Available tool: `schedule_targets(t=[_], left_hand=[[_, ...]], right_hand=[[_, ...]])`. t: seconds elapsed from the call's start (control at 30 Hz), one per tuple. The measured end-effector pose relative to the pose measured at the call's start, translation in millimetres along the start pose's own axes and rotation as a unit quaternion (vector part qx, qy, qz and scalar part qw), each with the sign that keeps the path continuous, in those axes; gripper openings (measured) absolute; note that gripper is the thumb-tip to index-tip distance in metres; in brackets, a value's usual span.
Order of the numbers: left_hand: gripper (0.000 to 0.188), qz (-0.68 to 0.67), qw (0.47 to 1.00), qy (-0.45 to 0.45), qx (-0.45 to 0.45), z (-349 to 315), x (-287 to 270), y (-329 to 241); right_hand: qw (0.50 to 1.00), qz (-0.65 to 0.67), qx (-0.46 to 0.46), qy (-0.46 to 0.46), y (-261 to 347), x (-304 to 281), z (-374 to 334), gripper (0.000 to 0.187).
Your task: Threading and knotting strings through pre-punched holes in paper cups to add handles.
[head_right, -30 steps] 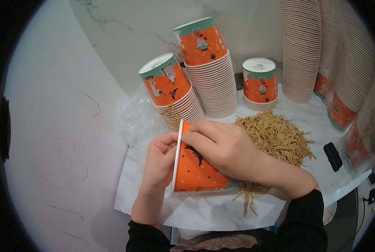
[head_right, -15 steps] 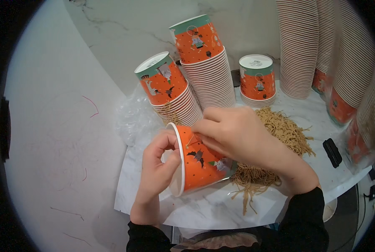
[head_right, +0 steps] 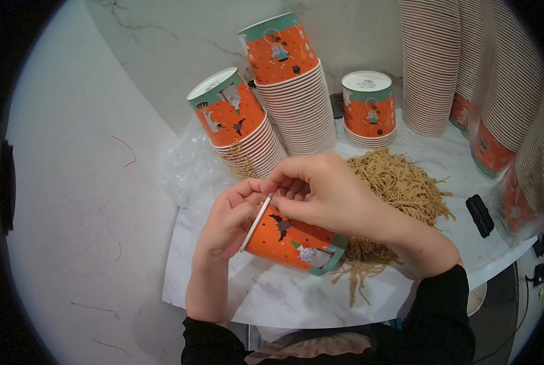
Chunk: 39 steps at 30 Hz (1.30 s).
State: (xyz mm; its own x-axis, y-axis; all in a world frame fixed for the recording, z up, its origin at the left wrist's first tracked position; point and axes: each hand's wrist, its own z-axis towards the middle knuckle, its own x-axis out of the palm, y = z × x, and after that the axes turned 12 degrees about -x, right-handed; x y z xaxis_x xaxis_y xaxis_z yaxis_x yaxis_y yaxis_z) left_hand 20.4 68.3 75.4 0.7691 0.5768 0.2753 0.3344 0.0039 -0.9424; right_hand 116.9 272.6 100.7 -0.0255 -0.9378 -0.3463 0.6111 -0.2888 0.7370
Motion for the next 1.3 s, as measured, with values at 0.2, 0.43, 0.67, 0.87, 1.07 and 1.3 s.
schedule_targets(t=[0.2, 0.43, 0.67, 0.87, 1.07, 1.3], left_hand=[[0.032, -0.067, 0.996, 0.051, -0.044, 11, -14, -1], [0.028, -0.001, 1.000, 0.001, -0.025, 13, -13, 1], [0.023, 0.002, 0.999, -0.038, 0.012, 18, -11, 9], [0.015, 0.102, 0.988, -0.097, 0.068, 12, -2, 7], [0.012, 0.149, 0.976, -0.106, 0.119, 2, 9, 5], [0.011, 0.118, 0.987, -0.065, 0.086, 0, 1, 0]], right_hand=[[0.999, -0.020, -0.037, -0.021, -11, 2, 2, 0.020], [0.999, -0.031, -0.005, -0.010, -18, 7, 4, 0.017], [0.998, -0.050, -0.022, -0.033, -18, 12, 3, 0.015], [0.999, 0.037, 0.029, 0.001, -29, 2, 7, 0.012], [0.989, 0.125, 0.074, -0.022, -31, 7, 8, 0.015], [0.997, -0.059, 0.033, 0.038, -12, 6, 4, 0.024]])
